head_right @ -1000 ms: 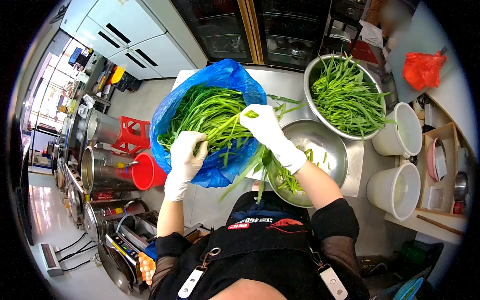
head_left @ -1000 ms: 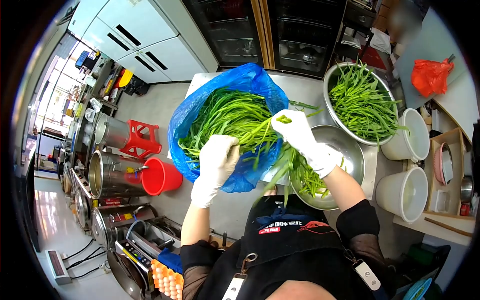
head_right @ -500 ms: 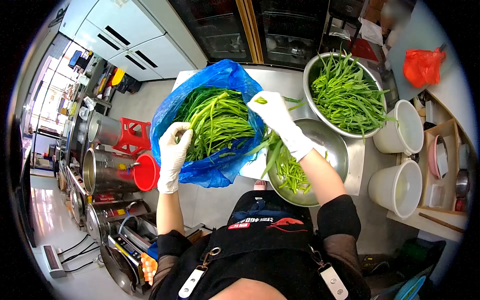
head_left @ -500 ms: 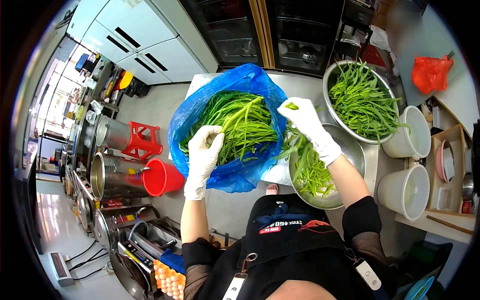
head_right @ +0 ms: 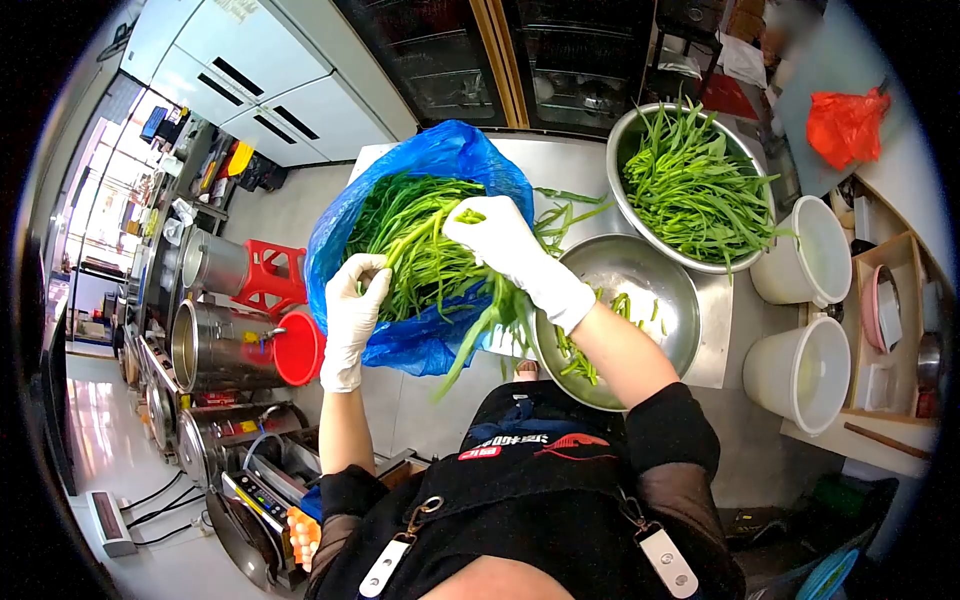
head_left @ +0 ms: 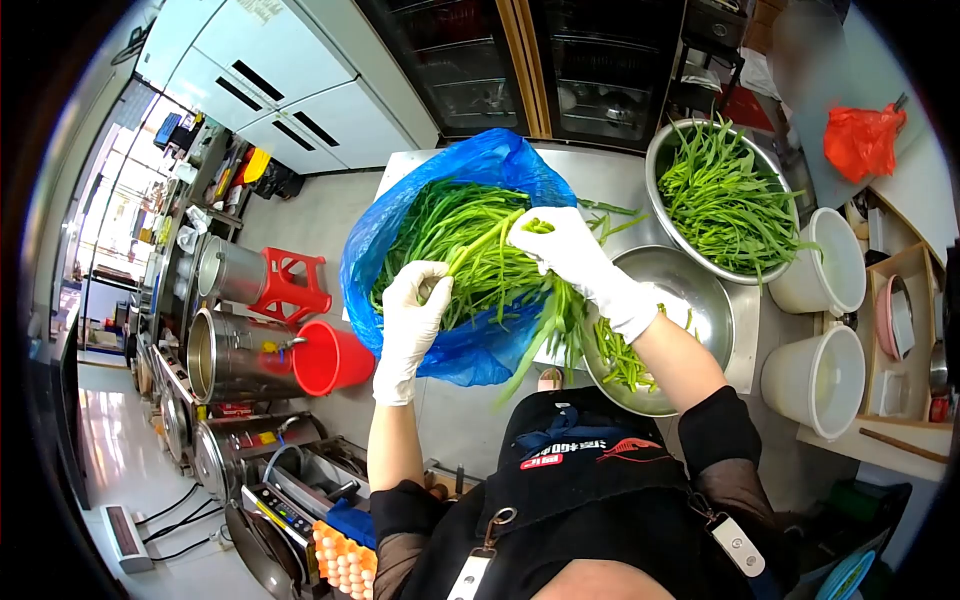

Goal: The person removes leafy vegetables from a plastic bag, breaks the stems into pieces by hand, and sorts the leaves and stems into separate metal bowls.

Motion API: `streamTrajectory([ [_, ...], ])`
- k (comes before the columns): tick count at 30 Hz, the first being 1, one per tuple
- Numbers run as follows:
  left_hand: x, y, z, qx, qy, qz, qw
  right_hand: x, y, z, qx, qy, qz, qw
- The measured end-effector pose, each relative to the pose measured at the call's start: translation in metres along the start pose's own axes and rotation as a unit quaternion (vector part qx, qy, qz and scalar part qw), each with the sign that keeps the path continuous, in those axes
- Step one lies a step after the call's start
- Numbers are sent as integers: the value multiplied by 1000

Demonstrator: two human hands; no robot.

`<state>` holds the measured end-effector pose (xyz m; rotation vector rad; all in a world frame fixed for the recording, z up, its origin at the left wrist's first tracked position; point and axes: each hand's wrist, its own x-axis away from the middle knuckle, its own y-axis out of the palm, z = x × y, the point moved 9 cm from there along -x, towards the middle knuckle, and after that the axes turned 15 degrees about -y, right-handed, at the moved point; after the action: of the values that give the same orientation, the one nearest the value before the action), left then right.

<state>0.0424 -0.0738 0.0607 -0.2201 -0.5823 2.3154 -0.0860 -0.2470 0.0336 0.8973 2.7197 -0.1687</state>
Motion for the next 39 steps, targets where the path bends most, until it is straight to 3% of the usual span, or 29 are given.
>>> streamTrajectory([
  [3, 1, -1, 2, -51, 37, 13, 998, 1, -16, -7, 218, -96, -5, 971],
  [5, 1, -4, -3, -22, -8, 8, 1000, 4, -31, -8, 353, -122, -9, 928],
  [9, 1, -4, -2, -15, -21, 3, 1000, 0, -75, 24, 361, -83, -15, 929],
  [10, 2, -3, 0, -13, -15, 6, 1000, 1, -88, 49, 277, 30, -31, 960],
  [12, 2, 0, 3, -64, 32, 34, 997, -4, -95, 51, 171, -45, -41, 983],
  [13, 3, 3, 8, -43, 61, 45, 996, 2, -105, 59, 119, 28, -37, 992],
  [16, 1, 10, 7, -57, 77, 41, 995, 10, -116, 59, 63, 113, 4, 992],
  [19, 5, 16, 15, -85, 112, 57, 988, 18, -101, 40, -38, 115, 49, 991],
  [22, 14, 25, 30, -132, 195, 102, 966, 17, -63, 44, -144, 145, 27, 979],
  [29, 31, 55, 37, -187, 284, 118, 933, 11, -19, 45, -189, 134, 44, 972],
  [32, 29, 47, 41, -166, 261, 92, 946, 8, -15, 40, -163, 122, 36, 978],
  [34, 21, 28, 51, -150, 253, 152, 944, 5, -11, 31, -128, 99, 16, 987],
  [37, -11, 30, 37, -13, 21, -1, 1000, -1, 4, 15, -79, 60, -23, 995],
  [39, -22, 42, 38, -23, -29, -88, 995, -4, 14, 4, -45, 24, -44, 998],
])
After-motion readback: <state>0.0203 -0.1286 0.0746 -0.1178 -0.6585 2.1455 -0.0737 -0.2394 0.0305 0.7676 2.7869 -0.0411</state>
